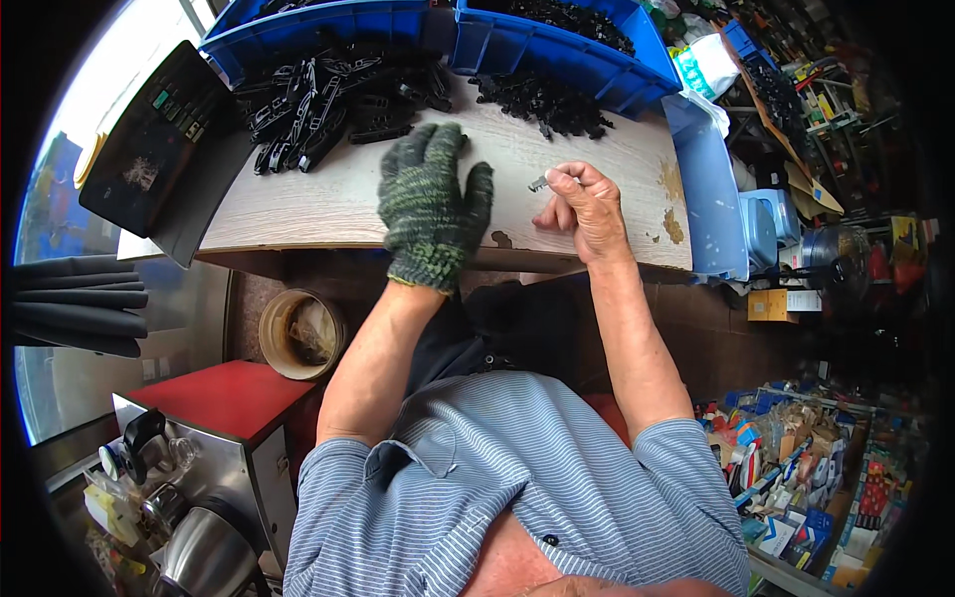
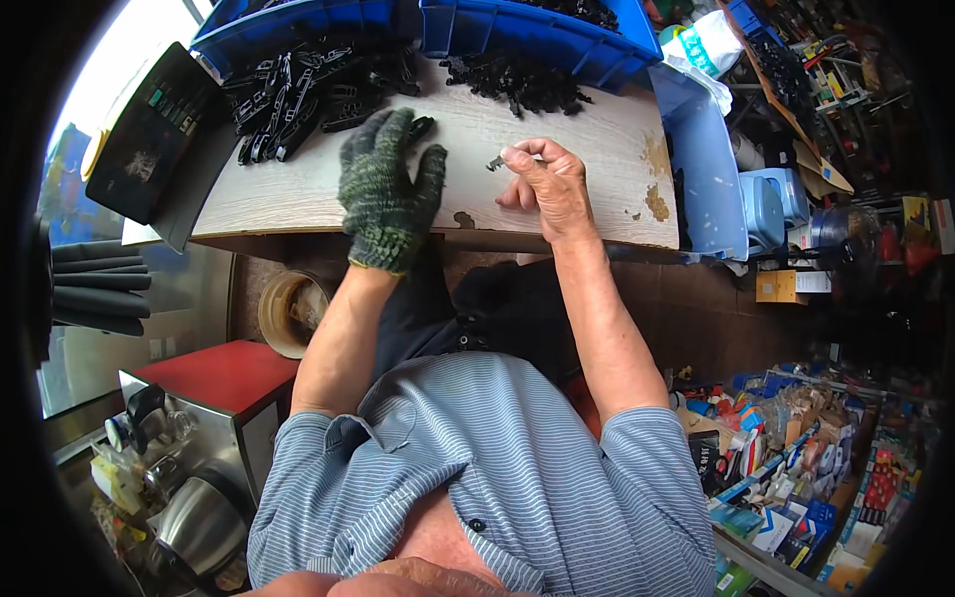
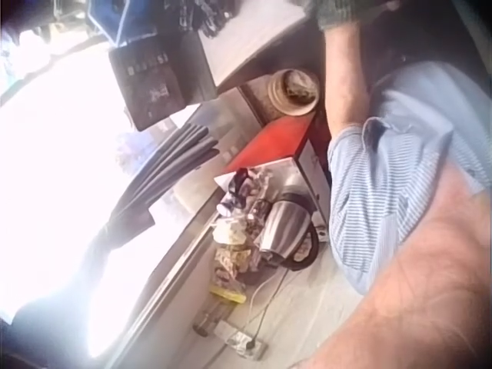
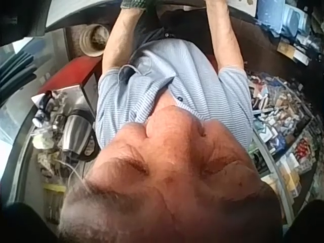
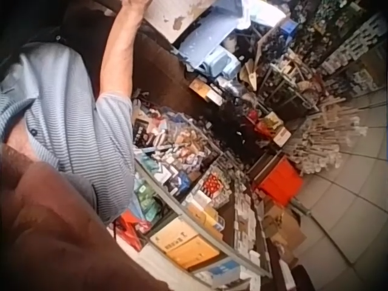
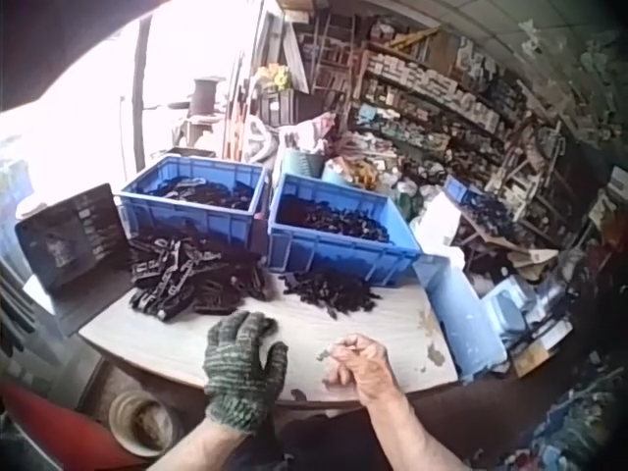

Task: Assembling small black plastic components by hand at a workshop bench.

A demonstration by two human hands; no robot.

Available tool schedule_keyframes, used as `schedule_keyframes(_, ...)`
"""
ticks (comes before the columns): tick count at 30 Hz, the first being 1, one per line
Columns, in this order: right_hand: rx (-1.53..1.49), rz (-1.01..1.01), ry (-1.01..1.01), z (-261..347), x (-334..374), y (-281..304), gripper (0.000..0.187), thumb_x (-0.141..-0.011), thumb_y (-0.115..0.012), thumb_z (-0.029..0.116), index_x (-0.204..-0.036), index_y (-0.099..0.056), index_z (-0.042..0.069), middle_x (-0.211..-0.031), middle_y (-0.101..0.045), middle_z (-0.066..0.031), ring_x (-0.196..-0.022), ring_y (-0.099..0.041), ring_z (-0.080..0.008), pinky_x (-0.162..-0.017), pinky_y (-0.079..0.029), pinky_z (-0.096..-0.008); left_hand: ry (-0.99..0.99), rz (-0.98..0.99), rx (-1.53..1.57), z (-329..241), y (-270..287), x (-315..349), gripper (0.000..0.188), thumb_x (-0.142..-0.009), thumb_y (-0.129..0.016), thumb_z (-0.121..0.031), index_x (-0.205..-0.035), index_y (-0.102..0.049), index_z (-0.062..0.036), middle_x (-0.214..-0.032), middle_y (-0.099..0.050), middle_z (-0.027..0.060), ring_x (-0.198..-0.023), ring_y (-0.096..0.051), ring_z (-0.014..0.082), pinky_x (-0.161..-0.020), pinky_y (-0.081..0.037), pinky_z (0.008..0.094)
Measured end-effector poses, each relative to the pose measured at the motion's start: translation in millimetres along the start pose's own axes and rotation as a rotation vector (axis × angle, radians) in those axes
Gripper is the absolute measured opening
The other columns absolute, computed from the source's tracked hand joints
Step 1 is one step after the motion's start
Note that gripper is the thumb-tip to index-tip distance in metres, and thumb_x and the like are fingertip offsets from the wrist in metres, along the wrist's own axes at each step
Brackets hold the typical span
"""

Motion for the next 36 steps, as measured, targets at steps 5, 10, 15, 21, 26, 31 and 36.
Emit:
schedule_keyframes(5, -0.073, -0.042, 0.018, -0.6, -3.8, 0.0, 0.02, -0.087, -0.079, 0.025, -0.094, -0.068, 0.009, -0.049, -0.049, -0.0007, -0.048, -0.061, -0.0169, -0.055, -0.058, -0.0382, -0.007, 0.267, -0.295, 41.4, -17.5, -4.4, 0.025, -0.083, -0.069, -0.022, -0.104, -0.068, -0.0085, -0.106, -0.068, 0.0134, -0.104, -0.061, 0.0367, -0.085, -0.05, 0.0502)
schedule_keyframes(10, -0.107, -0.068, 0.054, 0.9, 0.1, 1.2, 0.019, -0.088, -0.079, 0.026, -0.095, -0.069, 0.011, -0.049, -0.05, -0.0017, -0.051, -0.063, -0.0185, -0.055, -0.059, -0.041, 0.048, 0.279, 0.033, 26.8, -26.6, 6.5, 0.021, -0.087, -0.067, -0.019, -0.105, -0.069, -0.0083, -0.1, -0.07, 0.0148, -0.094, -0.066, 0.0367, -0.081, -0.052, 0.0468)
schedule_keyframes(15, -0.174, -0.069, 0.106, 3.0, 2.8, -2.6, 0.017, -0.089, -0.078, 0.025, -0.096, -0.07, 0.011, -0.049, -0.05, -0.0026, -0.052, -0.063, -0.0195, -0.055, -0.06, -0.043, 0.565, 0.494, 0.967, 11.7, -55.7, 25.9, 0.031, -0.091, -0.071, -0.012, -0.121, -0.065, -0.005, -0.101, -0.073, 0.0083, -0.085, -0.069, 0.0167, -0.073, -0.056, 0.0301)
schedule_keyframes(21, -0.155, -0.128, 0.123, 1.7, 4.5, 2.0, 0.014, -0.088, -0.079, 0.019, -0.098, -0.071, 0.012, -0.068, -0.061, 0.0021, -0.051, -0.055, -0.0094, -0.06, -0.057, -0.029, 0.645, 0.73, 1.049, -11.9, -64.4, 22.0, 0.03, -0.092, -0.069, -0.013, -0.121, -0.065, -0.005, -0.1, -0.071, 0.0053, -0.078, -0.066, 0.0101, -0.06, -0.055, 0.0241)
schedule_keyframes(26, -0.142, -0.132, 0.125, 0.2, 5.0, -0.8, 0.017, -0.087, -0.081, 0.02, -0.096, -0.072, 0.009, -0.072, -0.061, 0.0042, -0.053, -0.047, -0.0047, -0.062, -0.05, -0.0227, 0.564, 0.697, 0.942, -11.9, -65.6, 20.1, 0.031, -0.093, -0.069, -0.019, -0.12, -0.066, -0.0055, -0.101, -0.072, 0.0039, -0.079, -0.068, 0.0109, -0.062, -0.057, 0.0244)
schedule_keyframes(31, -0.132, -0.121, 0.108, -0.9, 3.4, 1.4, 0.016, -0.087, -0.08, 0.019, -0.095, -0.072, 0.009, -0.07, -0.06, 0.0049, -0.053, -0.047, -0.0049, -0.061, -0.051, -0.0236, 0.639, 0.698, 0.979, -12.6, -69.3, 21.4, 0.033, -0.093, -0.07, -0.022, -0.121, -0.066, -0.0056, -0.101, -0.072, 0.0043, -0.079, -0.068, 0.0114, -0.061, -0.056, 0.0247)
schedule_keyframes(36, -0.149, -0.098, 0.087, -0.8, 0.6, 4.2, 0.014, -0.087, -0.08, 0.018, -0.095, -0.072, 0.009, -0.071, -0.062, 0.0037, -0.052, -0.051, -0.0059, -0.055, -0.051, -0.0237, 0.764, 0.742, 1.016, -16.3, -58.4, 13.6, 0.034, -0.093, -0.07, -0.033, -0.112, -0.068, -0.005, -0.09, -0.071, 0.0045, -0.069, -0.066, 0.0113, -0.056, -0.053, 0.0246)
Point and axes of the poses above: each hand's wrist, its own x-axis away from the middle knuckle, its own y-axis out of the back of the hand, z = x × y, the point moved 5 cm from there along -x, towards the middle knuckle
